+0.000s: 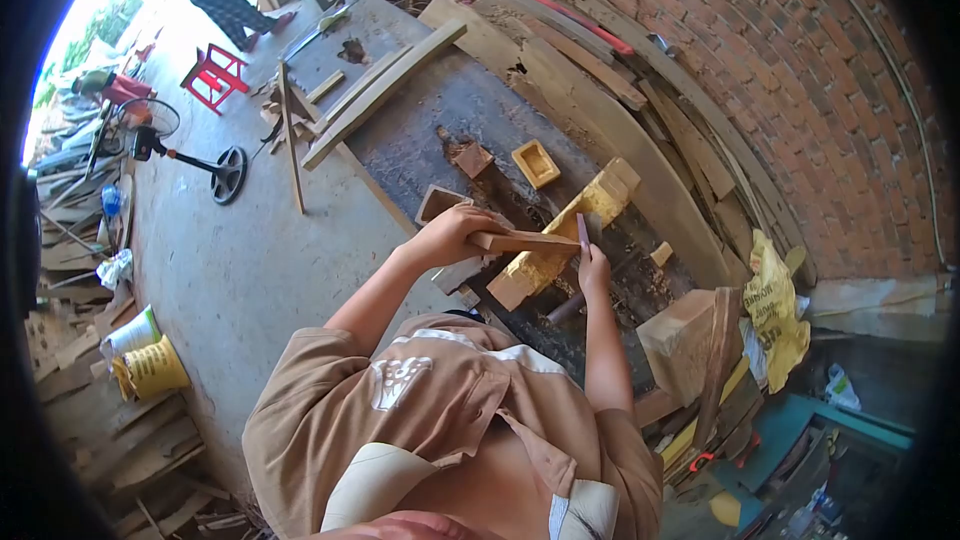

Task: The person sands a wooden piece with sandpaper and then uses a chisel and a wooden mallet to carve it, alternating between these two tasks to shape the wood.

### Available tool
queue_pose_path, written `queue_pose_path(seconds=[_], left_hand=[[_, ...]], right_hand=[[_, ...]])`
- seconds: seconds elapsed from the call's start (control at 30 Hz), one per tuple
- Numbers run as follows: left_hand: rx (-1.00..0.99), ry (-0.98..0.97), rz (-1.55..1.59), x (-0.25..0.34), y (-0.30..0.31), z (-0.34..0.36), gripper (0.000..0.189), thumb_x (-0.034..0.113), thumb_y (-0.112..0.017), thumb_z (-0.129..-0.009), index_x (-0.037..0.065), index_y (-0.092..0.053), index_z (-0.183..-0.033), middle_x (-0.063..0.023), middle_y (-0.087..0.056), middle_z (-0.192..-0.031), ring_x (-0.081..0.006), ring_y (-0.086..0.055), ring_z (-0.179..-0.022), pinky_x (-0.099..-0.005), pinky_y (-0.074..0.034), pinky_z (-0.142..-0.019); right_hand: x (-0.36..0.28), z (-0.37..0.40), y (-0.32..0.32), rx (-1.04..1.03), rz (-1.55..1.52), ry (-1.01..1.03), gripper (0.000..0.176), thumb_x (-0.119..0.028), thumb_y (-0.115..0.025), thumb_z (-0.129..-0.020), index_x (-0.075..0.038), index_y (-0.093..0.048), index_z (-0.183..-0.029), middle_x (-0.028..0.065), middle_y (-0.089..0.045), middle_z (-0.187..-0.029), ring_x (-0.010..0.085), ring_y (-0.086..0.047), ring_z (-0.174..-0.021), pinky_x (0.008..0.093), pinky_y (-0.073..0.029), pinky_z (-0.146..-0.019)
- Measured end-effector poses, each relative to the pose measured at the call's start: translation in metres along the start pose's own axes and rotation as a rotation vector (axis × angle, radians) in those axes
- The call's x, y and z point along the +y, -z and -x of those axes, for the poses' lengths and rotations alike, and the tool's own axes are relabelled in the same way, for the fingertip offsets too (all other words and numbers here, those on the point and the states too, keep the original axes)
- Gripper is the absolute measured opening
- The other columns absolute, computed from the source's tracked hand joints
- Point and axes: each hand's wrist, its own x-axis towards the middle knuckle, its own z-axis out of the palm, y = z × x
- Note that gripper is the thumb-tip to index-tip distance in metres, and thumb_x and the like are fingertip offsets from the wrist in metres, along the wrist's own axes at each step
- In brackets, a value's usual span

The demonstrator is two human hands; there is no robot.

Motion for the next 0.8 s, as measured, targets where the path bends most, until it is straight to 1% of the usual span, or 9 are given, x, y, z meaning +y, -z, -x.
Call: queue_pose_path(seconds=[0.1, 0.17, 0.3, 0.33, 0.4, 0.5, 0.57, 0.6, 0.8], left_hand=[[0.126, 0.189, 0.097, -0.008, 0.009, 0.005, 0.034, 0.019, -0.069, -0.066, 0.002, -0.058, -0.094, -0.0142, -0.060, -0.086, -0.0264, -0.057, -0.080, -0.0326, -0.044, -0.071], [0.162, 0.339, 0.175, -0.009, 0.026, 0.008, 0.031, 0.020, -0.068, -0.069, -0.001, -0.057, -0.090, -0.0074, -0.058, -0.074, -0.0145, -0.056, -0.069, -0.0265, -0.045, -0.064], [0.591, 0.553, 0.745, -0.055, 0.039, 0.023, 0.022, 0.018, -0.065, -0.074, 0.005, -0.056, -0.089, -0.0035, -0.058, -0.077, -0.0079, -0.055, -0.065, -0.0241, -0.044, -0.057], [0.720, 0.600, 0.812, -0.069, 0.043, 0.027, 0.022, 0.020, -0.062, -0.076, 0.004, -0.055, -0.090, -0.0042, -0.058, -0.077, -0.0100, -0.056, -0.065, -0.0240, -0.044, -0.056], [0.860, 0.648, 0.875, -0.105, 0.046, 0.043, 0.022, 0.022, -0.060, -0.079, 0.004, -0.054, -0.091, -0.0048, -0.058, -0.078, -0.0122, -0.057, -0.065, -0.0239, -0.044, -0.055], [1.001, 0.612, 1.293, -0.162, 0.041, 0.064, 0.028, 0.026, -0.052, -0.083, 0.004, -0.049, -0.100, -0.0076, -0.059, -0.088, -0.0217, -0.059, -0.074, -0.0273, -0.045, -0.064], [1.380, 0.602, 1.560, -0.185, 0.036, 0.063, 0.027, 0.027, -0.050, -0.084, 0.004, -0.047, -0.099, -0.0107, -0.058, -0.083, -0.0231, -0.060, -0.070, -0.0235, -0.045, -0.056], [1.461, 0.534, 1.631, -0.195, 0.038, 0.064, 0.029, 0.026, -0.050, -0.084, 0.004, -0.043, -0.102, -0.0107, -0.057, -0.086, -0.0269, -0.061, -0.071, -0.0276, -0.045, -0.054], [1.754, 0.614, 1.516, -0.263, 0.039, 0.072, 0.031, 0.024, -0.051, -0.084, 0.004, -0.038, -0.104, -0.0117, -0.057, -0.088, -0.0317, -0.061, -0.070, -0.0332, -0.045, -0.047]], right_hand=[[-0.009, 0.001, 0.001, -0.002, 0.112, -0.021, 0.034, -0.032, -0.039, -0.087, -0.001, -0.053, -0.085, 0.0229, -0.054, -0.079, 0.0409, -0.050, -0.079, 0.0438, -0.039, -0.062], [-0.014, -0.001, 0.003, -0.007, 0.166, -0.025, 0.035, -0.033, -0.038, -0.087, -0.002, -0.053, -0.084, 0.0226, -0.054, -0.079, 0.0407, -0.050, -0.079, 0.0447, -0.039, -0.063], [-0.019, -0.001, 0.001, -0.052, 0.227, -0.115, 0.036, -0.031, -0.038, -0.087, -0.008, -0.049, -0.111, 0.0224, -0.054, -0.097, 0.0383, -0.050, -0.091, 0.0404, -0.041, -0.075], [-0.030, -0.001, 0.005, -0.129, 0.241, -0.169, 0.040, -0.030, -0.037, -0.088, -0.010, -0.041, -0.122, 0.0205, -0.051, -0.109, 0.0356, -0.048, -0.099, 0.0375, -0.039, -0.083], [-0.014, -0.005, -0.001, -0.091, 0.224, -0.081, 0.041, -0.032, -0.038, -0.087, -0.010, -0.042, -0.121, 0.0207, -0.052, -0.106, 0.0363, -0.049, -0.096, 0.0391, -0.040, -0.081], [-0.011, -0.005, -0.004, -0.052, 0.207, -0.005, 0.039, -0.031, -0.039, -0.087, -0.009, -0.045, -0.118, 0.0205, -0.053, -0.103, 0.0368, -0.050, -0.094, 0.0404, -0.041, -0.078], [-0.009, -0.006, -0.003, -0.064, 0.201, 0.000, 0.037, -0.030, -0.038, -0.087, -0.009, -0.047, -0.116, 0.0201, -0.054, -0.102, 0.0364, -0.051, -0.093, 0.0403, -0.041, -0.078], [-0.009, -0.005, -0.003, -0.069, 0.212, -0.024, 0.035, -0.029, -0.038, -0.087, -0.008, -0.049, -0.114, 0.0200, -0.055, -0.100, 0.0365, -0.051, -0.092, 0.0408, -0.041, -0.077], [-0.022, -0.005, -0.002, -0.087, 0.261, -0.072, 0.033, -0.028, -0.038, -0.087, -0.006, -0.051, -0.109, 0.0209, -0.056, -0.095, 0.0372, -0.052, -0.089, 0.0405, -0.041, -0.075]])
